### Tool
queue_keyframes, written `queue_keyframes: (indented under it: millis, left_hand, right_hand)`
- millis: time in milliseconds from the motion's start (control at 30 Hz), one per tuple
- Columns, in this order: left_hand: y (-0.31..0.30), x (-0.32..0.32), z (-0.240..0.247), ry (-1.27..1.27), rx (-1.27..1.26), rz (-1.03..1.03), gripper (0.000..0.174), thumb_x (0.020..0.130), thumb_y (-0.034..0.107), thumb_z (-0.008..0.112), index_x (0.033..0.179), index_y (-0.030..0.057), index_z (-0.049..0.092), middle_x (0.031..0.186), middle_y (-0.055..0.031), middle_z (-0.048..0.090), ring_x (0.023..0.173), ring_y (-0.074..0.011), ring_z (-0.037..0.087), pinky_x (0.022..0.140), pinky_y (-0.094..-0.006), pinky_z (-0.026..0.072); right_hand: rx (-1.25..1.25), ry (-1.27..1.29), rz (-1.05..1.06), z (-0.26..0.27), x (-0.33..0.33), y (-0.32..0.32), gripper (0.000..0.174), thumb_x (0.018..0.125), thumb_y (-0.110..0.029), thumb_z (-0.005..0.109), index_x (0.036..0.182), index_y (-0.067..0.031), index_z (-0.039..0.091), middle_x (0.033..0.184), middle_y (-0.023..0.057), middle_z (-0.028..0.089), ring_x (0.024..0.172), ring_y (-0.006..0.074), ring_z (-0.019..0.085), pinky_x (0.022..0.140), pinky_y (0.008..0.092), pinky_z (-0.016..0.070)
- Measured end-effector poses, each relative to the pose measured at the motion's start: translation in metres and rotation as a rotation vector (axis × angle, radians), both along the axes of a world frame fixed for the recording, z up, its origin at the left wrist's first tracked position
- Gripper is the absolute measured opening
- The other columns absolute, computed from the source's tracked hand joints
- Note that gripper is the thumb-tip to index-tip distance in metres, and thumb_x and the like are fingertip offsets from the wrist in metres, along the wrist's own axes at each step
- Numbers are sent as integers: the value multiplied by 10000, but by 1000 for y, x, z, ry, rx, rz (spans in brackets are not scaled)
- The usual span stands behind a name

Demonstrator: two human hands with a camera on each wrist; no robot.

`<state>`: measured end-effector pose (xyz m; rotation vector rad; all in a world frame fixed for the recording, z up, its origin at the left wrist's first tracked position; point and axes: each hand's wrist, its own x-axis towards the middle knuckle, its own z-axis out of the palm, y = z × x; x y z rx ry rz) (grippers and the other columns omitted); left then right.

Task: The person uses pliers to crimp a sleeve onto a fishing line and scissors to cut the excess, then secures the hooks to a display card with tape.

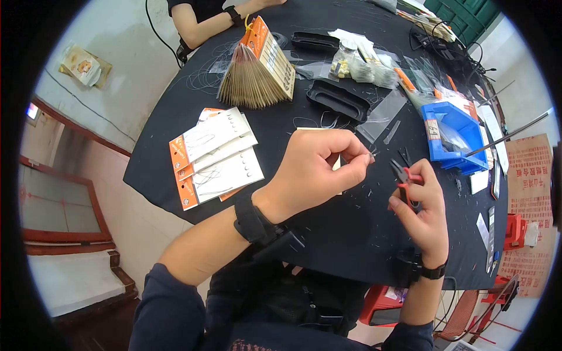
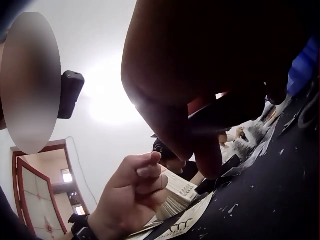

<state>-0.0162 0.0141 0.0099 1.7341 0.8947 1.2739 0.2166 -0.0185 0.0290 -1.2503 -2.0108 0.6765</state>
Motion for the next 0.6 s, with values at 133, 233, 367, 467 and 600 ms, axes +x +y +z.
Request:
queue_keyframes:
  millis: [133,233,367,467,600]
  left_hand:
    - [0,0,-2,-5,69,5,83,817,71,664,794,-3,692,677,8,643,497,11,398,442,-182,291]
    - [1,0,-3,11,84,-28,81,818,73,665,799,1,697,670,10,644,492,12,399,438,-182,289]
    - [-1,2,-2,-3,83,-17,81,816,76,671,797,3,700,647,15,635,489,12,405,435,-182,292]
    - [-2,3,-1,0,81,-10,76,811,74,679,793,4,701,634,16,628,489,12,410,434,-182,293]
    - [-2,4,-4,-10,81,-12,69,803,71,689,791,4,702,633,16,626,490,9,418,434,-181,294]
  right_hand:
    - [18,-34,28,-3,-3,0,184,641,-112,729,694,15,606,809,104,425,759,261,468,662,338,365]
    - [13,-36,25,-3,-4,0,179,638,-109,729,692,12,608,806,105,422,756,262,466,660,341,365]
    - [23,-59,37,-2,-4,0,181,636,-111,731,694,11,609,804,106,419,754,264,464,660,343,367]
    - [27,-70,44,-2,-5,0,189,636,-114,732,696,13,606,803,105,417,751,266,463,658,345,367]
    - [23,-72,45,-1,-5,-1,196,640,-112,733,699,20,600,804,106,417,750,269,463,658,349,369]
